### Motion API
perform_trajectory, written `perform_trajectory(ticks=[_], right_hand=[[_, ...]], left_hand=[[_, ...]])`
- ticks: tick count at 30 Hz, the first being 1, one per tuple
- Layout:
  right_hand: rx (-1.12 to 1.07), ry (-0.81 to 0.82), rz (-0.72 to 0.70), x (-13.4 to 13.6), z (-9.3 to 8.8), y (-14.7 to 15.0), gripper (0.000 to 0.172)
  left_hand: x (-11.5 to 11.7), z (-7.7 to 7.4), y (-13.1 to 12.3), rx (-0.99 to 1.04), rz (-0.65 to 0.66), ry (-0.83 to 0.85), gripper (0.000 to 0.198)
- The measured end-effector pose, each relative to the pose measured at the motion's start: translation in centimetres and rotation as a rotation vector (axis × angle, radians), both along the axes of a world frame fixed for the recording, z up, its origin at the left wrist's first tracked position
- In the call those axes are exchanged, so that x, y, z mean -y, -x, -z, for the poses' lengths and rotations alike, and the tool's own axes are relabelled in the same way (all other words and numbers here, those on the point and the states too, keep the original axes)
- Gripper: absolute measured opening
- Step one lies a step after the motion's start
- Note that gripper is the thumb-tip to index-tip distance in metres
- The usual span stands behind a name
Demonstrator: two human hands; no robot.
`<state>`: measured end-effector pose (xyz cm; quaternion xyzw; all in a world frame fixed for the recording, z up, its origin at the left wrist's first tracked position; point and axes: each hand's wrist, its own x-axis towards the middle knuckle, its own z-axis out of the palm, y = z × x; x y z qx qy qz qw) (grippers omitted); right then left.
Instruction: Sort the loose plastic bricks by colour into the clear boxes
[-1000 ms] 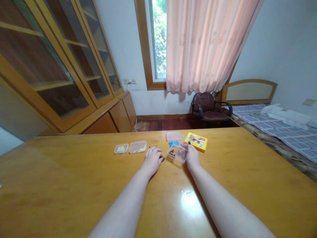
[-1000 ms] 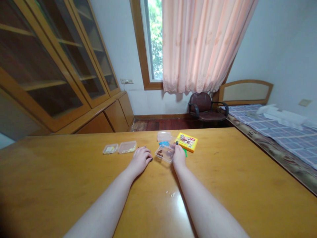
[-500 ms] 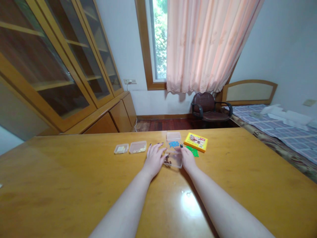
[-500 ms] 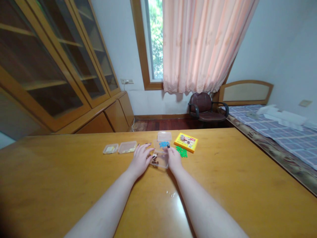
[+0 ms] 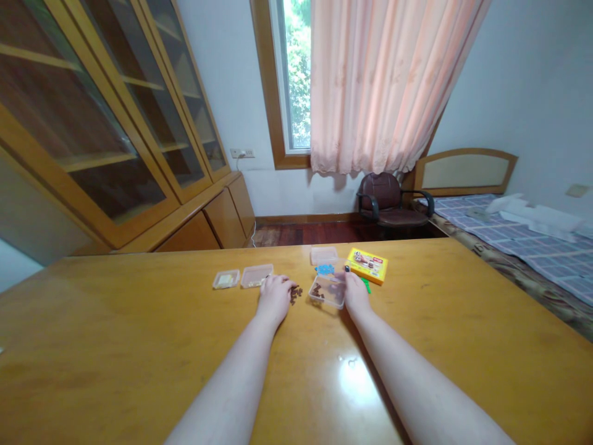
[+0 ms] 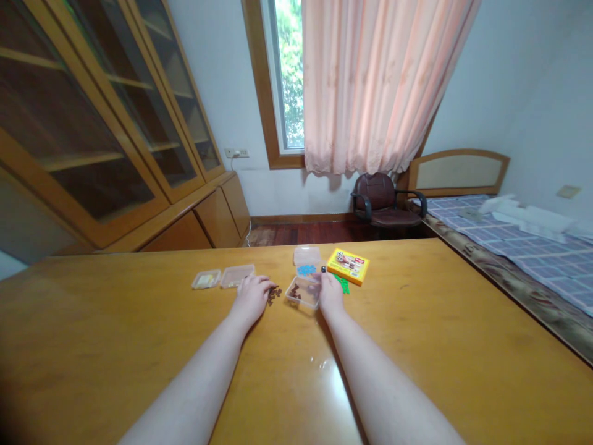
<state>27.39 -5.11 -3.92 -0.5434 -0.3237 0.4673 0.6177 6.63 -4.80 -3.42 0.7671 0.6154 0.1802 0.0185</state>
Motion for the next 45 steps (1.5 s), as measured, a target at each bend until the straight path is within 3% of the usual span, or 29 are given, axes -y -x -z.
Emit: perform_trajectory(ticks=[5,13,21,25,27,29,34,40,45], right_hand=[[-0.047,0.001,0.001,-0.1,0.1,0.0,0.028],[-0.026,-0.004,-0.009,-0.2,0.4,-0.1,0.028],[-0.013,-0.039,-0.035,-0.4,1.0,-0.3,0.031],[-0.012,-0.082,-0.084,-0.5,1.5,0.1,0.033],[-0.02,-0.092,-0.111,-0.4,1.5,0.3,0.033],[-0.015,-0.101,-0.126,-0.3,1.3,0.3,0.032],[0.011,-0.041,-0.086,-0.1,0.7,0.0,0.031],[0.035,-0.005,-0.059,0.0,0.3,0.0,0.03],[0.035,-0.001,-0.067,0.1,0.2,0.1,0.029]], left_hand=[[-0.2,0.4,0.4,-0.033,-0.03,-0.028,0.03],[-0.1,-0.4,0.8,-0.04,-0.123,-0.031,0.014],[-0.2,-0.4,0.5,0.021,-0.112,-0.128,0.014],[0.5,-1.1,-0.7,0.163,0.07,-0.28,0.017],[1.0,-1.3,-1.3,0.149,0.207,-0.273,0.019],[1.2,-1.1,-1.5,0.105,0.256,-0.227,0.026],[0.3,-0.2,-0.4,0.026,0.068,-0.105,0.031],[-0.2,0.4,0.4,-0.066,0.046,-0.008,0.033],[0.0,0.1,0.4,-0.087,-0.027,-0.02,0.028]])
